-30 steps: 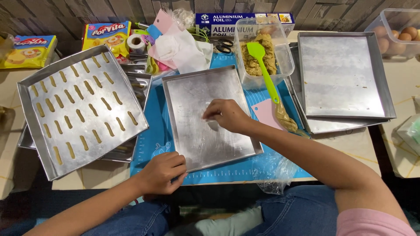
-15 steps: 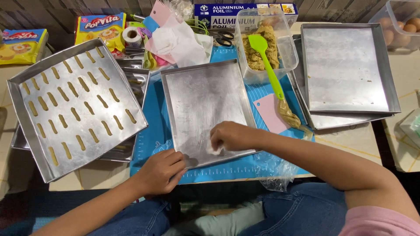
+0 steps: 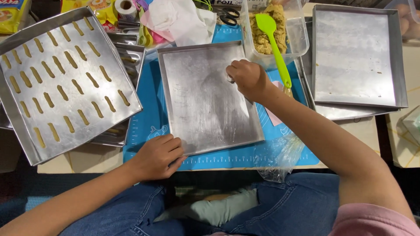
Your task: Cleaning a metal baking tray with a paper towel and then piping rows of cookie dough onto it using a piping bag.
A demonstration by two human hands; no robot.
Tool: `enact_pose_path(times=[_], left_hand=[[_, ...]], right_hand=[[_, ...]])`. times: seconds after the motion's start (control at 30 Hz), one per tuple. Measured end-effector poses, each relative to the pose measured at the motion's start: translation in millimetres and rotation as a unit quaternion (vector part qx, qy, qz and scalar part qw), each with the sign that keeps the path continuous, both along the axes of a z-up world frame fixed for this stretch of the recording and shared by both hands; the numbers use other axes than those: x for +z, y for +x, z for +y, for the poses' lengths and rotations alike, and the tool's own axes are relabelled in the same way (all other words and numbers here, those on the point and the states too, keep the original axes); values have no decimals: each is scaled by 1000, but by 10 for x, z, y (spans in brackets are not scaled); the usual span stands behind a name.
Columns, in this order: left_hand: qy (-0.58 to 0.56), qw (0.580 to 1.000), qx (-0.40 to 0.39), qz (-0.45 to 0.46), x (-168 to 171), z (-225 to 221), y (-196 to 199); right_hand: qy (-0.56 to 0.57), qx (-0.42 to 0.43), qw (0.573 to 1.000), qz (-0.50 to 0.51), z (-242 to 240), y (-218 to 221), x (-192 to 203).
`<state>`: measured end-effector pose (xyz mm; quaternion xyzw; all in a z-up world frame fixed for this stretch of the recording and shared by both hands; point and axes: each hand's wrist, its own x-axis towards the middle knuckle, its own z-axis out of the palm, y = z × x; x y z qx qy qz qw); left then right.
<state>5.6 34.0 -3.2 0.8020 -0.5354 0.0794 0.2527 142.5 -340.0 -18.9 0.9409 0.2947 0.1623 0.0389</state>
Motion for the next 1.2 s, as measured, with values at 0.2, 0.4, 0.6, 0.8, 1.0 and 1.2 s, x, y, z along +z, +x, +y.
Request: enact_pose_path(times=[0.2,0.4,0.6,0.8,1.0,1.2], left_hand=[[-14,1000,6,5,-33,30,-3],[-31,999,17,7,-76,21,-31],[-39,999,27,4,-127,39,-32],[-45,999,18,8,-86,21,-11],[-40,999,11,18,-77,26,-2],[-46,999,12,17,-95,26,-3]], right_hand=[[65,10,989,130,152,-730,459],[99,44,978,179,281,-1214,425],[247,-20,908,338,392,-1392,597],[287,15,872,396,461,-1414,636],[237,53,880,409,634,-1363,864],[225,149,878,394,654,-1289,818]])
